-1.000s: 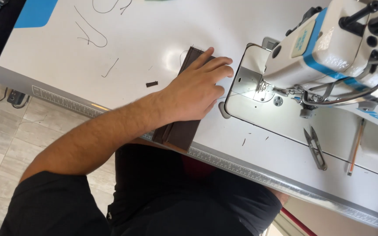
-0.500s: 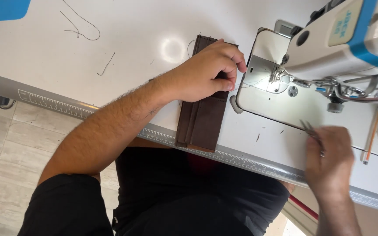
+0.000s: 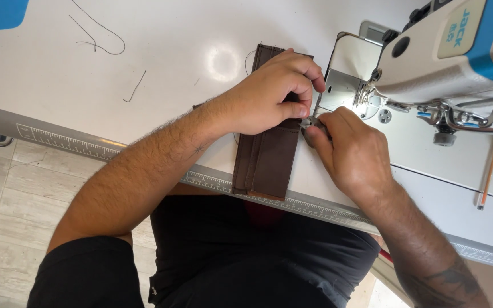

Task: Sewing leather pieces together to assemble a wallet and trimming excess threads using snips.

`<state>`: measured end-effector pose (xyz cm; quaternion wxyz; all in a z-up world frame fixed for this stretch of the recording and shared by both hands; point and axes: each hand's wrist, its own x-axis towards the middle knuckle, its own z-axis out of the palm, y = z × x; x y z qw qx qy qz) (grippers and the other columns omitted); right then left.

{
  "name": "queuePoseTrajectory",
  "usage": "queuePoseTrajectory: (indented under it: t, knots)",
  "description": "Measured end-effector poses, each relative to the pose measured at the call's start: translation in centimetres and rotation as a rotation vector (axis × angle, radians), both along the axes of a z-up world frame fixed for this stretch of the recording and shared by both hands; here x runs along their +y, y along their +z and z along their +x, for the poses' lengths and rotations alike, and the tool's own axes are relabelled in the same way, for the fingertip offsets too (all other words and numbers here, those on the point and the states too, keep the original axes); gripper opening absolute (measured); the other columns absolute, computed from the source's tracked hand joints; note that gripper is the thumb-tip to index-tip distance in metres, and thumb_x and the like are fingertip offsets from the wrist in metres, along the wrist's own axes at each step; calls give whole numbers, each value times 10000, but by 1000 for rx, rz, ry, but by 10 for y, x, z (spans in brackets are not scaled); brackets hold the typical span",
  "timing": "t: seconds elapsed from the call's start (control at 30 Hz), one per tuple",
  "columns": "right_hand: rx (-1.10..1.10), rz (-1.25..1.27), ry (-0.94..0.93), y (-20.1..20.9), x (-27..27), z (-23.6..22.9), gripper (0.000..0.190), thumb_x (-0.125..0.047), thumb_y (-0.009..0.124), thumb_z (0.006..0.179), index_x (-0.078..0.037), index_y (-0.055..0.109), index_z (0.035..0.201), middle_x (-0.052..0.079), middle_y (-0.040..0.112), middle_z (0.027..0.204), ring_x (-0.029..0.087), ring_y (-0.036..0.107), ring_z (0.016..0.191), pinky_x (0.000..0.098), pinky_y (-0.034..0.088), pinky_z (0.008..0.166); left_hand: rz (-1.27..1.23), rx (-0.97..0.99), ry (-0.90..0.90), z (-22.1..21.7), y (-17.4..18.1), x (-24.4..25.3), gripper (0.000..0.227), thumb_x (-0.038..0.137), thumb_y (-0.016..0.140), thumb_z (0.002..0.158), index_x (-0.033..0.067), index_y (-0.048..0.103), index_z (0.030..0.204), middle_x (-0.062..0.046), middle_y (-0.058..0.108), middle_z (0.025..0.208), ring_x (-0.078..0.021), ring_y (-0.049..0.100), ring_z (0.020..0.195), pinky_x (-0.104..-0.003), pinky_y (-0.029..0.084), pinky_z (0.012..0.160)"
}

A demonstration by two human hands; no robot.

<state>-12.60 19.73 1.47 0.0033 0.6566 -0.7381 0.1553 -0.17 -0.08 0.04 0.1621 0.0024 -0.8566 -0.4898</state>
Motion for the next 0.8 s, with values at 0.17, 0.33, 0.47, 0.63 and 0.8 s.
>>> queuePoseTrajectory:
  t: [0.17,0.33,0.47,0.63,0.8]
  knots:
    - [53,-45,68,-8,-1,-1,214,-238,645,1089,-63,638,965,40,584,843,258,551,632,423,403,461,11,-8,-18,1,8,3,200,49,715,921,134,639,756,-27,649,1186,-209,574,1166,-460,305,1108]
    - [-98,-77,114,11,32,3,158,-120,594,1087,-25,632,966,80,578,839,264,566,703,396,433,590,-84,114,65,2,11,-4,178,-20,722,909,81,624,801,-40,618,1151,-226,560,1059,-381,450,954]
    - [-521,-128,-79,22,74,15,355,-156,410,1093,84,656,1003,166,687,920,290,673,835,375,517,766,-570,-34,66,6,20,-4,565,-4,759,831,107,594,1360,-73,592,1386,-331,381,1408,-648,146,1202]
    - [-590,-128,-201,9,105,20,425,-258,391,1091,30,692,1007,113,732,958,250,707,902,351,517,804,-767,-423,155,-7,47,-8,950,368,858,782,76,383,1552,-170,578,1349,-355,504,1278,-526,329,1131]
    - [-546,-186,-278,-2,108,26,404,-220,437,1112,55,710,999,130,714,921,250,682,864,345,512,745,-774,-630,14,-34,32,-24,838,515,1021,602,121,584,1198,-70,594,1176,-300,561,1088,-469,493,861]
